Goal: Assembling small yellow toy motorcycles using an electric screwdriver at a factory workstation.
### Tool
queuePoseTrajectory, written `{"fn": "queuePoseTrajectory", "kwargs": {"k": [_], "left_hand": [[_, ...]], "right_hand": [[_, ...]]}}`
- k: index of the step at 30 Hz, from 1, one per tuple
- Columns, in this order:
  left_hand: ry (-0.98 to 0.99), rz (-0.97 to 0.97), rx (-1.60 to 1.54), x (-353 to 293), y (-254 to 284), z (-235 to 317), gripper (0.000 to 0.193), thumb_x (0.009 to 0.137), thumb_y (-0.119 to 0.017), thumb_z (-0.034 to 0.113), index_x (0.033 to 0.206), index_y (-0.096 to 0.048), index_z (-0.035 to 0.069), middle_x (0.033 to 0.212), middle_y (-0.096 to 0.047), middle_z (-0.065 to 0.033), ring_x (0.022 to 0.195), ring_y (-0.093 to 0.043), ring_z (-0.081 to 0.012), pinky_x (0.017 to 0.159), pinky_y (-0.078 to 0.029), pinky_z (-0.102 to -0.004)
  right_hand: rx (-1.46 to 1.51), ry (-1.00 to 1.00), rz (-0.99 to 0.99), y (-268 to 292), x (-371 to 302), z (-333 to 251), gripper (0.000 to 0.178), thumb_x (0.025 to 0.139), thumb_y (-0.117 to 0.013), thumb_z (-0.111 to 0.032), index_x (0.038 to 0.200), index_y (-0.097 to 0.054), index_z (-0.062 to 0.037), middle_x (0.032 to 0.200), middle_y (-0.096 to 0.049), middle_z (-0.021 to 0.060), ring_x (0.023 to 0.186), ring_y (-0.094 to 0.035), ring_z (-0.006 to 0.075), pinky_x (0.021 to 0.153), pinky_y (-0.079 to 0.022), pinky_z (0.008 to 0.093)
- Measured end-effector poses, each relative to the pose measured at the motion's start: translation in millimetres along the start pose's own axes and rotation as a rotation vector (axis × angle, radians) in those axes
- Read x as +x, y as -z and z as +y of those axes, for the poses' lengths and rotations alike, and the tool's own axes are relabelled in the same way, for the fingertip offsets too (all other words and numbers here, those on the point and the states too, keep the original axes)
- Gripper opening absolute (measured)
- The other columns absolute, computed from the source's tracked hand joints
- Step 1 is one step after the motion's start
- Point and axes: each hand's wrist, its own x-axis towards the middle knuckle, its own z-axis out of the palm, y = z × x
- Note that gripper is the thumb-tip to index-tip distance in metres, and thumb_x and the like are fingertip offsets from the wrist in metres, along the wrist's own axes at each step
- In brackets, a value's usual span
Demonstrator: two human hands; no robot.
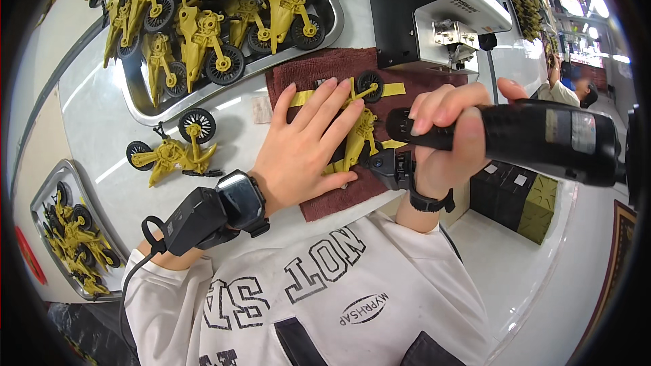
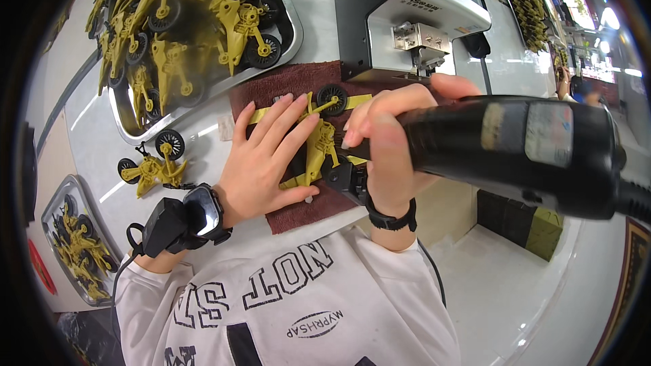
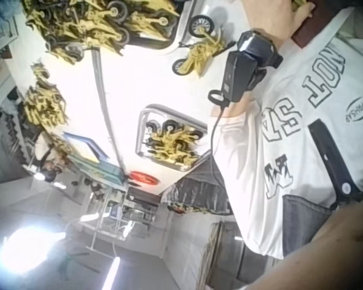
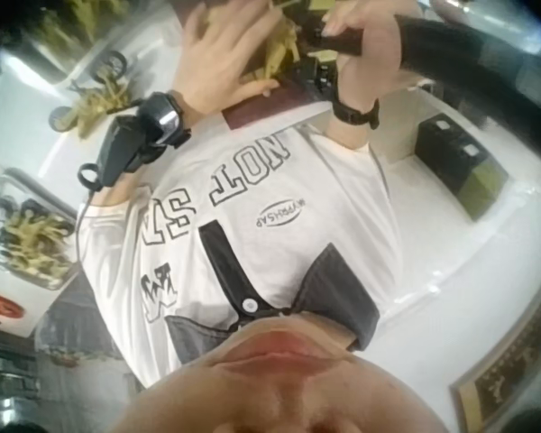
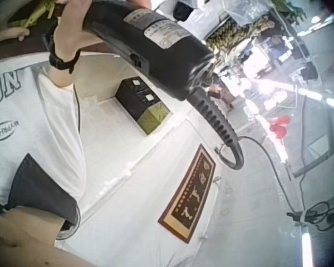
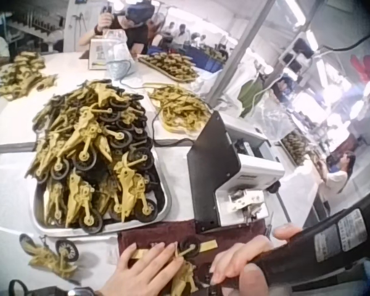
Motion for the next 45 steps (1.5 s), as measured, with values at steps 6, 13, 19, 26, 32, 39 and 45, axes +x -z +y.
{"fn": "queuePoseTrajectory", "kwargs": {"k": [6,13,19,26,32,39,45], "left_hand": [[-0.017,-0.039,0.031,3,1,1,0.078,0.065,-0.074,0.042,0.134,-0.043,0.025,0.145,-0.027,-0.0152,0.133,-0.028,-0.0324,0.104,-0.018,-0.0558],[-0.037,0.020,0.049,0,-1,-3,0.071,0.064,-0.076,0.039,0.127,-0.049,0.021,0.142,-0.031,-0.0164,0.130,-0.033,-0.0308,0.101,-0.024,-0.0535],[-0.056,0.017,0.041,2,2,4,0.070,0.064,-0.076,0.039,0.126,-0.049,0.021,0.142,-0.031,-0.0174,0.129,-0.033,-0.0321,0.101,-0.024,-0.0538],[-0.052,0.023,0.020,-1,0,4,0.070,0.065,-0.076,0.038,0.127,-0.048,0.021,0.141,-0.031,-0.0175,0.129,-0.033,-0.0325,0.102,-0.024,-0.0534],[-0.044,-0.017,0.031,1,0,0,0.073,0.067,-0.074,0.041,0.132,-0.046,0.024,0.144,-0.028,-0.0165,0.132,-0.029,-0.0342,0.103,-0.020,-0.0556],[-0.051,-0.014,0.055,1,0,2,0.073,0.066,-0.073,0.041,0.132,-0.046,0.023,0.144,-0.028,-0.0169,0.132,-0.029,-0.0348,0.103,-0.019,-0.0559],[-0.045,-0.009,0.054,-2,0,1,0.072,0.067,-0.073,0.042,0.132,-0.046,0.023,0.144,-0.028,-0.0175,0.132,-0.028,-0.0353,0.103,-0.019,-0.0560]], "right_hand": [[0.084,0.006,-0.066,9,3,8,0.050,0.083,-0.060,-0.002,0.122,-0.027,-0.0022,0.073,-0.052,0.0106,0.051,-0.051,0.0161,0.051,-0.048,0.0310],[0.167,0.080,-0.206,24,4,15,0.051,0.085,-0.062,-0.008,0.124,-0.030,-0.0061,0.068,-0.053,0.0098,0.052,-0.053,0.0198,0.050,-0.047,0.0342],[-0.257,0.349,0.238,46,88,-47,0.027,0.088,-0.051,-0.026,0.108,-0.046,-0.0095,0.064,-0.048,0.0040,0.052,-0.046,0.0173,0.060,-0.041,0.0325],[-0.238,0.170,0.198,39,79,-29,0.036,0.086,-0.055,-0.009,0.118,-0.040,-0.0044,0.062,-0.049,0.0071,0.049,-0.048,0.0175,0.051,-0.044,0.0327],[-0.040,0.162,-0.163,24,1,-45,0.060,0.090,-0.053,-0.031,0.137,-0.022,-0.0093,0.068,-0.049,0.0091,0.047,-0.048,0.0195,0.048,-0.043,0.0347],[-0.210,0.372,0.171,47,66,-37,0.045,0.087,-0.052,-0.018,0.125,-0.030,-0.0046,0.064,-0.052,0.0101,0.046,-0.051,0.0189,0.050,-0.047,0.0355],[-0.248,0.241,0.259,46,98,-10,0.030,0.083,-0.056,-0.009,0.110,-0.044,-0.0090,0.060,-0.050,0.0069,0.048,-0.048,0.0193,0.052,-0.044,0.0353]]}}
